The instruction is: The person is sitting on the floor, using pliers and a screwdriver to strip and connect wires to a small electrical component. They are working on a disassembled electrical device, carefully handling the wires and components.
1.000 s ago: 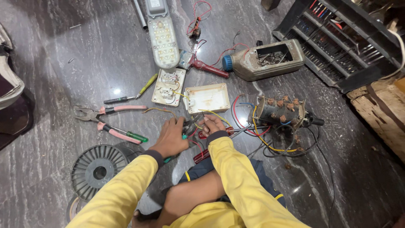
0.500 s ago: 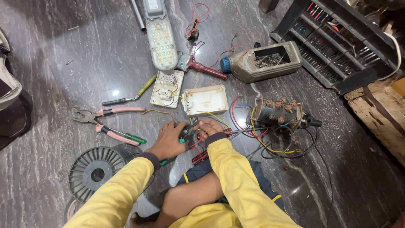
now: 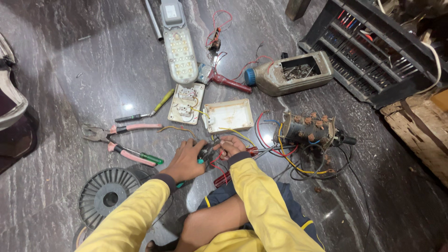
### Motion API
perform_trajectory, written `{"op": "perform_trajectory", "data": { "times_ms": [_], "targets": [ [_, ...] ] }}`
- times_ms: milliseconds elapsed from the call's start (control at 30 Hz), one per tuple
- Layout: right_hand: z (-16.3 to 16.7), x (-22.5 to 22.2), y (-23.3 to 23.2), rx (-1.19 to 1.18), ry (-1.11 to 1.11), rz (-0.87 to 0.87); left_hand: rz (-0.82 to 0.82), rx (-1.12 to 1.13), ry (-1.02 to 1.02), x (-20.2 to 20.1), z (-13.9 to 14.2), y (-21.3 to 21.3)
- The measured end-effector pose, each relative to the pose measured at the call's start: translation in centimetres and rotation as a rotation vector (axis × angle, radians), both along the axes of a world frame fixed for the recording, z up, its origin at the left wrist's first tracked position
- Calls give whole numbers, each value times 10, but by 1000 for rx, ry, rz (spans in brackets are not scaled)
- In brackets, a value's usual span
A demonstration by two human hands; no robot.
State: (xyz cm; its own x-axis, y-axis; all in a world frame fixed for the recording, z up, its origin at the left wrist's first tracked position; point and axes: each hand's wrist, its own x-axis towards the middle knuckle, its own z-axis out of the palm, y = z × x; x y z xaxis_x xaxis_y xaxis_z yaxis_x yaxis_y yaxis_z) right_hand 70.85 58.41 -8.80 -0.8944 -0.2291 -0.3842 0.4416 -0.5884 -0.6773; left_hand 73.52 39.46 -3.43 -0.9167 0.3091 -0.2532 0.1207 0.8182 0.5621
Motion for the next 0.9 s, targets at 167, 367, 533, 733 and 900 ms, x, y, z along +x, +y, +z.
{"op": "perform_trajectory", "data": {
  "times_ms": [167, 367, 533, 733, 900],
  "targets": [
    [1, -2, -3, -18, 0, 3, -4, -9, 26, -3, 1, -3],
    [0, -6, -4, 47, -40, 34, -14, -14, 36, -5, 0, -7],
    [3, -7, -4, 60, -34, 45, 4, 49, 55, -2, -2, -10],
    [8, -8, -7, 70, -14, 35, 9, 73, 66, -5, -2, -12],
    [8, -8, -8, 68, 1, 35, 1, 47, 59, -5, -5, -11]
  ]
}}
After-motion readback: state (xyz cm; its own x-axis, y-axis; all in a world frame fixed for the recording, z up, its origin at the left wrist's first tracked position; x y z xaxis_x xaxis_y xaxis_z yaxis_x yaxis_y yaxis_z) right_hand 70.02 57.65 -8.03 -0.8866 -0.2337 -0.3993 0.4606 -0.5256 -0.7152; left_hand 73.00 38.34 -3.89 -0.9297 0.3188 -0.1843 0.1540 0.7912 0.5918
